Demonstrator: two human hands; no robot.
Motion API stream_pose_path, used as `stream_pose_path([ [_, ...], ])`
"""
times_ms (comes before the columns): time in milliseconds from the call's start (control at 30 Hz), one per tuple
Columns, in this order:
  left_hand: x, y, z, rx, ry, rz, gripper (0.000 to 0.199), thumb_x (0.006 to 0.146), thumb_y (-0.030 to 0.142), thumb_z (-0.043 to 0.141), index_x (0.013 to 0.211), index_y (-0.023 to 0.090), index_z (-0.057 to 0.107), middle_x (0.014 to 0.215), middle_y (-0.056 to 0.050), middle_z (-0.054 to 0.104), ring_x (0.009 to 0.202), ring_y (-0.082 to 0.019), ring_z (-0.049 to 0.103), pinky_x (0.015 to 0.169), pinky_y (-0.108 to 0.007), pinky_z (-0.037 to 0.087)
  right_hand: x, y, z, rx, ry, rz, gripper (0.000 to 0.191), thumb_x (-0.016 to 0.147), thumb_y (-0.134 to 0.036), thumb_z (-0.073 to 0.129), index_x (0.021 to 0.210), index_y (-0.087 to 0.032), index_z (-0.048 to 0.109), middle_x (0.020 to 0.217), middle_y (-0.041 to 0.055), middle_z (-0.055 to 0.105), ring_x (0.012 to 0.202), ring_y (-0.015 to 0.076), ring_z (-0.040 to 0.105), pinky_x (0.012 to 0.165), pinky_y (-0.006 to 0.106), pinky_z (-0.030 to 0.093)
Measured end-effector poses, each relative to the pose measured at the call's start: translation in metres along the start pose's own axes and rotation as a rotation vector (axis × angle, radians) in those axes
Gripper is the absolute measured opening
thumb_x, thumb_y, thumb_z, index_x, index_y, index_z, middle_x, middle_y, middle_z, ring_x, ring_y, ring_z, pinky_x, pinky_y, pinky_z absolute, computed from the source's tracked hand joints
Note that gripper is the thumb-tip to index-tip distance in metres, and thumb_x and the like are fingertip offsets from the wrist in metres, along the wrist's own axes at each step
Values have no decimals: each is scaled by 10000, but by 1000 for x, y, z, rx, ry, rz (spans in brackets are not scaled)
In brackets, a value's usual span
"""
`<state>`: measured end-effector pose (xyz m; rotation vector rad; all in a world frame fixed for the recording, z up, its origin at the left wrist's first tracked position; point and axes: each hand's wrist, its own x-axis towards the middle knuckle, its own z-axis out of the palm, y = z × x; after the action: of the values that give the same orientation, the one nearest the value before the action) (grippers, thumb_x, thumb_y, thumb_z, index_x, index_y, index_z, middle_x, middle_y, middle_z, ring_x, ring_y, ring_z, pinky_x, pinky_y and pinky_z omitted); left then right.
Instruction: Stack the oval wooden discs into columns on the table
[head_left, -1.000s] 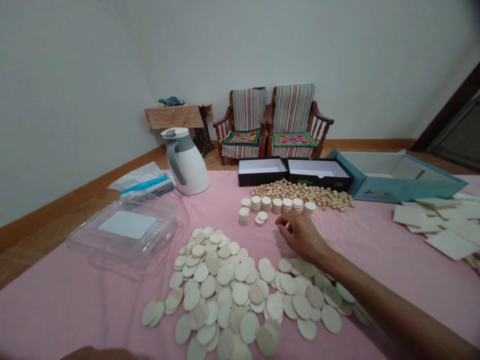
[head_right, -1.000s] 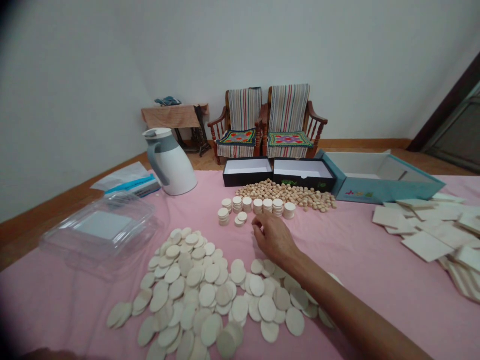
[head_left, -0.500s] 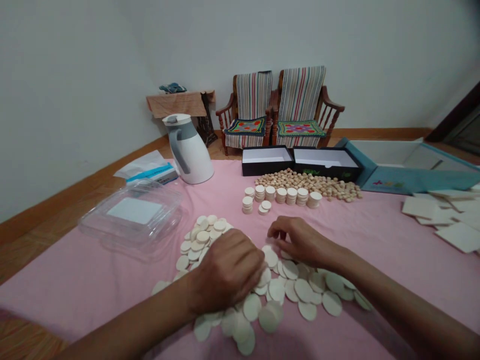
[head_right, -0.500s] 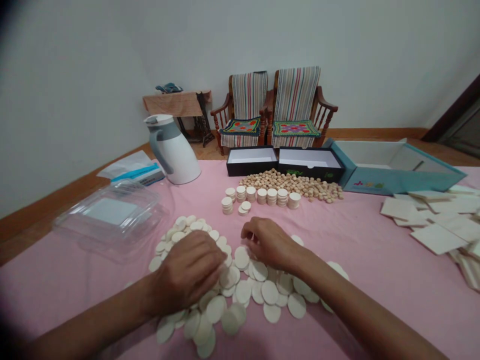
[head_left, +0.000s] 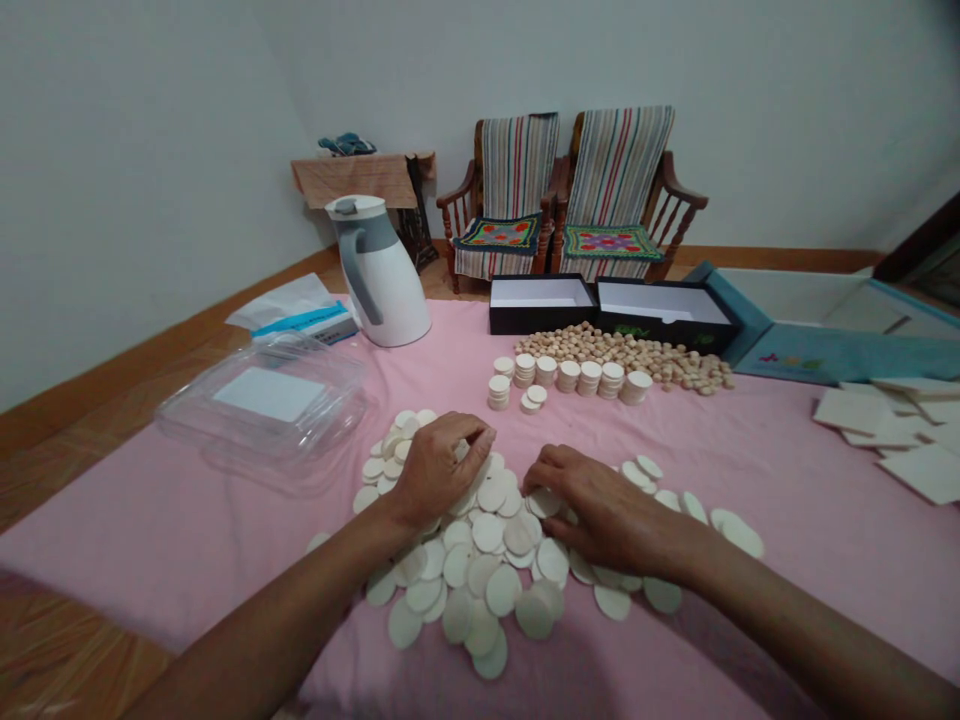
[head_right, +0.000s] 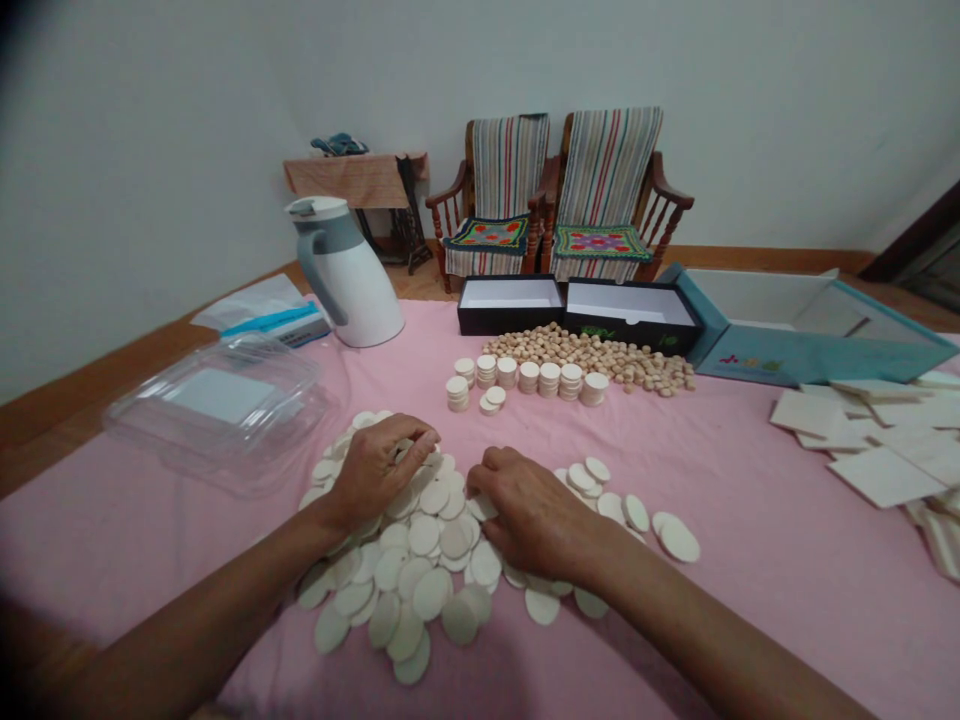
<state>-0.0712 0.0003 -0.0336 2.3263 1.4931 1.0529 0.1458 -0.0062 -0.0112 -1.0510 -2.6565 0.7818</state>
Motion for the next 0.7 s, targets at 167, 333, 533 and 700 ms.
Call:
stream_pose_path([
  [167, -1, -4, 3, 23, -30, -14, 197, 884, 260, 513, 754, 156, 619, 715, -21, 656, 666, -130, 591, 636, -232, 420, 6, 12, -6, 16, 76, 8, 279, 703, -75, 559, 959, -172, 610, 919, 65, 572, 858, 189, 528, 745, 300, 419],
  [333, 0, -5, 5, 34, -72, -39, 211, 876, 251, 499, 727, 156, 615, 666, -17, 631, 608, -121, 558, 574, -223, 395, 16, 38, -8, -88, 172, 20, 334, 667, -15, 520, 954, -157, 611, 933, 90, 587, 916, 219, 517, 783, 326, 417],
  [533, 0, -7, 7, 27, -103, -59, 207, 872, 244, 494, 738, 154, 624, 670, -25, 625, 616, -125, 556, 574, -223, 399, 18, 57, -2, -124, 221, 63, 337, 714, -59, 531, 1026, -163, 606, 989, 100, 601, 945, 224, 536, 803, 324, 417],
  [700, -1, -9, 8, 24, -103, -54, 200, 871, 243, 492, 744, 157, 621, 682, -28, 632, 623, -129, 564, 582, -227, 406, 19, 58, 5, -136, 210, 203, 258, 719, -176, 604, 976, -153, 610, 905, 84, 571, 790, 188, 544, 710, 289, 415],
])
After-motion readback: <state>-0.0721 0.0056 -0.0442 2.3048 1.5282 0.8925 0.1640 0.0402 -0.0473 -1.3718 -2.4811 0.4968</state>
